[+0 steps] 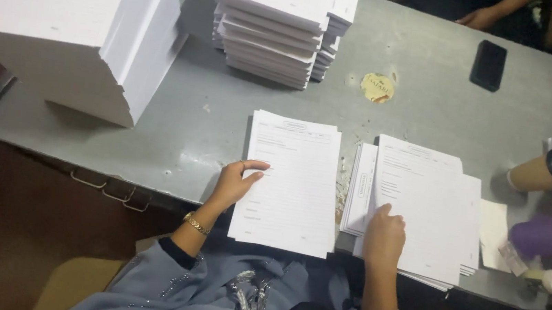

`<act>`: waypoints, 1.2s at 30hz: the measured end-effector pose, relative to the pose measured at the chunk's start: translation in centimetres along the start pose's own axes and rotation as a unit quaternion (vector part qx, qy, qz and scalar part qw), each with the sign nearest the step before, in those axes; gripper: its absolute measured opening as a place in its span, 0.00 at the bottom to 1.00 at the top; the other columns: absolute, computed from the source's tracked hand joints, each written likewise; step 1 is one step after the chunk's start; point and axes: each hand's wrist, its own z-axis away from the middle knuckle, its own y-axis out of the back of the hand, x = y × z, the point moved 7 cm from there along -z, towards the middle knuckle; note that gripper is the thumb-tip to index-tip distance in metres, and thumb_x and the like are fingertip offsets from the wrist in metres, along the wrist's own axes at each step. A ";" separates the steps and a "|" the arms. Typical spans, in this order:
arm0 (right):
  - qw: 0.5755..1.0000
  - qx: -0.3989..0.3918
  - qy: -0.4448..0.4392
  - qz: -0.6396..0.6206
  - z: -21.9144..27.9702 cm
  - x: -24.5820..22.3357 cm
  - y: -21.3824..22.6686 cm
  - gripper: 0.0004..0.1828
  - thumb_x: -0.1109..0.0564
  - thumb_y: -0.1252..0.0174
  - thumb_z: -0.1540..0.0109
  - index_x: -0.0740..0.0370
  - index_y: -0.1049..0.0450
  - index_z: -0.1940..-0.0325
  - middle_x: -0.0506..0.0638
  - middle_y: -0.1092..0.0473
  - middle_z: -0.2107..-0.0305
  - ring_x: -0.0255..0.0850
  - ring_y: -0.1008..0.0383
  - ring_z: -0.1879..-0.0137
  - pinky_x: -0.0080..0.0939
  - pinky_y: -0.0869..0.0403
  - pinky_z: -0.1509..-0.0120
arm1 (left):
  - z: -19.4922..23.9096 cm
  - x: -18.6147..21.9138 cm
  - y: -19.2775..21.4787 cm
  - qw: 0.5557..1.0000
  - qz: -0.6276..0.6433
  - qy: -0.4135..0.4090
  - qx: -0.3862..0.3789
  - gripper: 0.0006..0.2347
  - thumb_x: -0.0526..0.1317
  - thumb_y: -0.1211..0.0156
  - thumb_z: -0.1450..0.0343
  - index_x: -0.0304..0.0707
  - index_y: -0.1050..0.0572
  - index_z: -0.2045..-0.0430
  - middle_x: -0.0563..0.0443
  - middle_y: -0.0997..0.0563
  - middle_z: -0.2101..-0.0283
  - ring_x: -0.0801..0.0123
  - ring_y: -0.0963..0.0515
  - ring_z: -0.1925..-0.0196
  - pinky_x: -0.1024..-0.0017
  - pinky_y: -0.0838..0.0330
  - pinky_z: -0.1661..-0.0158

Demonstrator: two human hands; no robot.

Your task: The person is sorting through large stacks of printed papers, likely lesson plans, by picking up smaller bundles, checking them, and placing them into organized piles on a work table.

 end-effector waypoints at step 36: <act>0.786 -0.314 0.156 -0.510 5.9 -14.1 10.6 0.27 0.46 0.54 0.30 0.56 0.31 0.30 0.66 0.26 0.44 0.64 0.28 0.38 0.61 0.27 0.39 | -1.2 -3.7 -0.6 0.999 0.021 0.016 -0.019 0.14 0.43 0.39 0.28 0.31 0.20 0.54 0.36 0.17 0.54 0.49 0.21 0.44 0.56 0.32 0.44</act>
